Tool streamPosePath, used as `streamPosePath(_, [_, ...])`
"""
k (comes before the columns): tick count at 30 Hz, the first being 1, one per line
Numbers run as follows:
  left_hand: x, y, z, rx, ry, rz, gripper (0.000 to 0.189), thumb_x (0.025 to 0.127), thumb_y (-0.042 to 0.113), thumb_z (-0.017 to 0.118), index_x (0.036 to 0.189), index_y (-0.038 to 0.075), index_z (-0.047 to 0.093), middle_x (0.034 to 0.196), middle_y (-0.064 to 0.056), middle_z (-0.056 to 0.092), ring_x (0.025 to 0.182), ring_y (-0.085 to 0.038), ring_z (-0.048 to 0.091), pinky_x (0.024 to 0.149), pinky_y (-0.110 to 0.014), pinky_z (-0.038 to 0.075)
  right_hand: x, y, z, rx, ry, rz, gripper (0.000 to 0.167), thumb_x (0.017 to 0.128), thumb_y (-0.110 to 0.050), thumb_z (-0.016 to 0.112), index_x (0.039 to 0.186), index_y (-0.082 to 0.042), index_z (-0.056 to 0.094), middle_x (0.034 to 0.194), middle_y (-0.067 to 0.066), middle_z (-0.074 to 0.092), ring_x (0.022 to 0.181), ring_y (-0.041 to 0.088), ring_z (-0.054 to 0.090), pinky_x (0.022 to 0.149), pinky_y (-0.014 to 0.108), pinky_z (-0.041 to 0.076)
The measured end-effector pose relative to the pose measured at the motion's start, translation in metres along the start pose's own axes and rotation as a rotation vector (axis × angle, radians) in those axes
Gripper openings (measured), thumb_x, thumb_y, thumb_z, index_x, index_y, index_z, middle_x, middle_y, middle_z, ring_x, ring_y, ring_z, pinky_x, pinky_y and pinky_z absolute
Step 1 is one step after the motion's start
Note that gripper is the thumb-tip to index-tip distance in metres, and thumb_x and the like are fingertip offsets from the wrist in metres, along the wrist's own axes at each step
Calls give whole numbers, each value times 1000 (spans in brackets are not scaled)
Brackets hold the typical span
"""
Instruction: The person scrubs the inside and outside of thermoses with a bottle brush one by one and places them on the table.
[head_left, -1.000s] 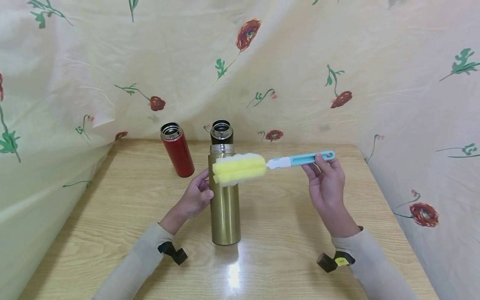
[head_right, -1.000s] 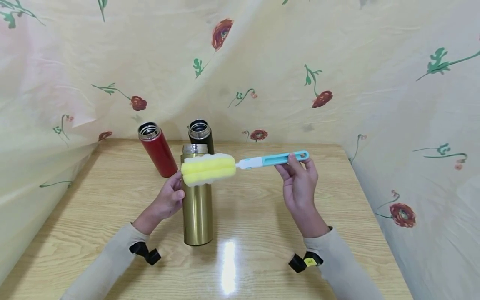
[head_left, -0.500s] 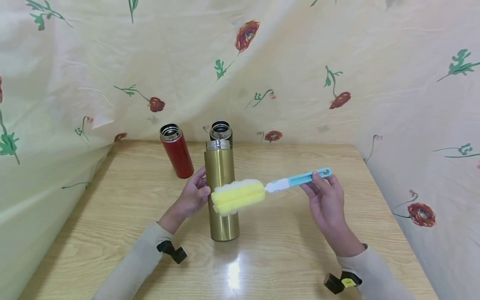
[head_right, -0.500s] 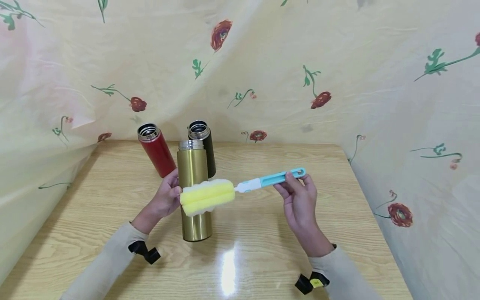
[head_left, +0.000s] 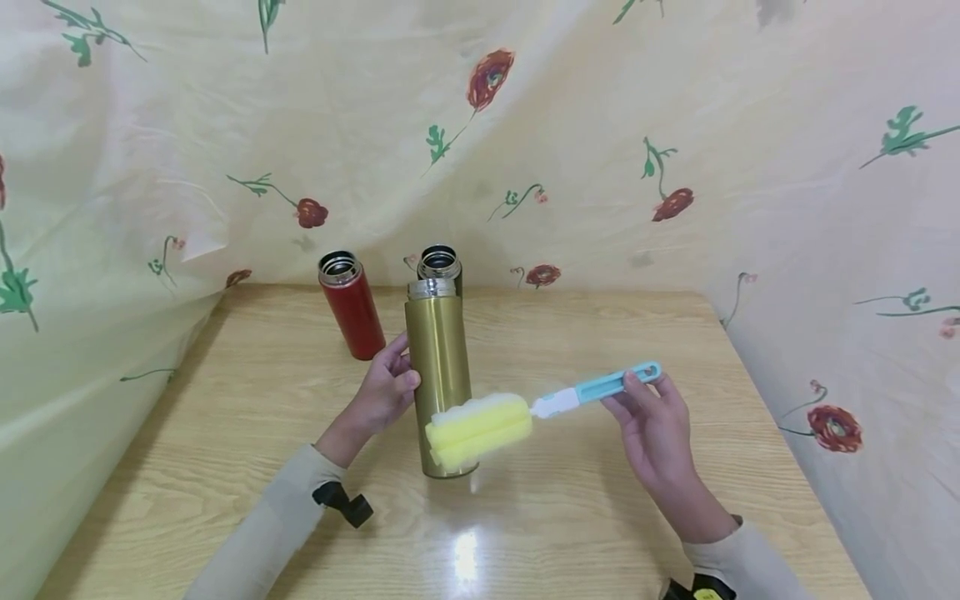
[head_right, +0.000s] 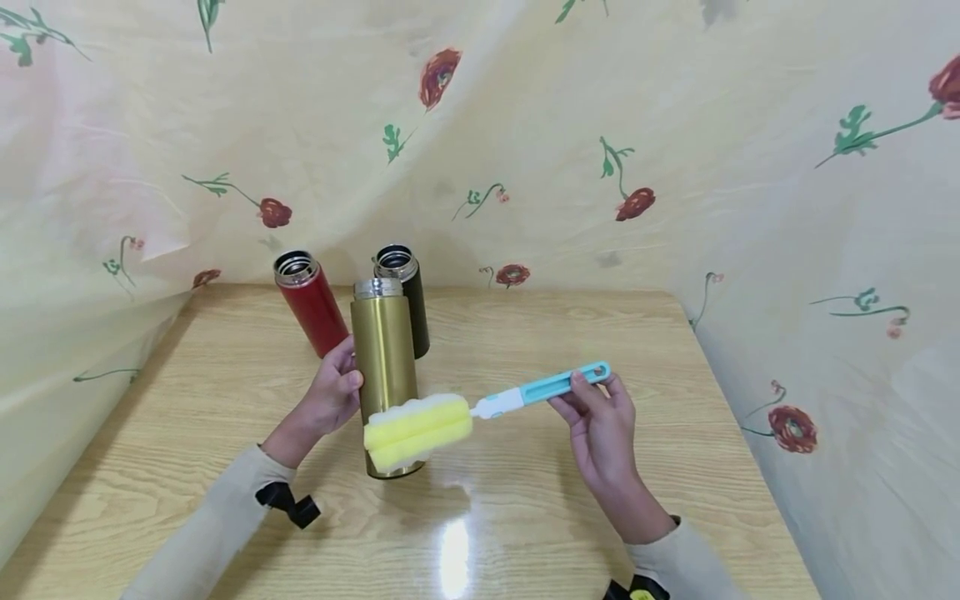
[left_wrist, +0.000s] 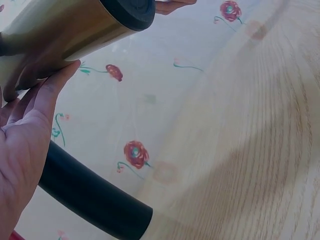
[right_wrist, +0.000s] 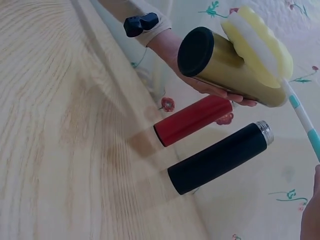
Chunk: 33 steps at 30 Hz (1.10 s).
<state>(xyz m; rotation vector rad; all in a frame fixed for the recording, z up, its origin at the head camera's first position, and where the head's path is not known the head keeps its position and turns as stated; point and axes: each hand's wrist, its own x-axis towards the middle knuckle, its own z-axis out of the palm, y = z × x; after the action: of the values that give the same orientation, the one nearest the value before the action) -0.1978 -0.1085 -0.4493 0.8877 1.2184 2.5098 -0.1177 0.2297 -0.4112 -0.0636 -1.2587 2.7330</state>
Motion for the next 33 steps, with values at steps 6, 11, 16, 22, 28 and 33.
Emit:
streamPosePath(6, [-2,1,-2,-2,32,0,61,84,28,86,137,16,58,107,-1,75,96,-12,72,83,-26,60,-5,4,-6,-13,-13,1,7,104,0,53,104,-6,56,96,5,66,88,16,72,88,29,58])
streamPosePath(11, [-4,2,-2,12,64,3,62,83,31,86,136,16,58,108,-1,74,96,-12,72,84,-26,60,-9,8,-10,-13,-33,4,9,104,1,51,104,-5,57,96,5,66,89,16,73,89,30,58])
streamPosePath(16, [-3,6,-1,21,71,8,62,84,29,86,137,16,57,108,-1,74,96,-12,71,83,-26,60,-14,11,-14,-21,-57,-6,10,105,2,49,105,-6,56,95,5,68,89,16,73,87,30,59])
streamPosePath(22, [-1,8,-2,17,60,14,61,85,28,85,138,17,57,108,-1,74,95,-12,72,82,-26,60,-14,12,-15,-36,-81,-20,11,105,1,48,107,-7,55,95,4,69,88,16,74,85,29,59])
streamPosePath(28, [-1,6,-1,-1,29,5,55,88,21,82,137,16,57,108,-1,74,96,-11,71,82,-25,60,-8,10,-10,-47,-65,-35,8,105,0,50,106,-7,54,97,4,66,90,15,71,90,29,58])
streamPosePath(33, [-2,3,1,-14,14,-3,56,89,21,82,138,15,56,111,-1,73,99,-11,70,85,-25,60,2,6,-2,-21,-57,-61,6,105,-1,51,105,-6,54,99,6,65,92,16,71,94,31,56])
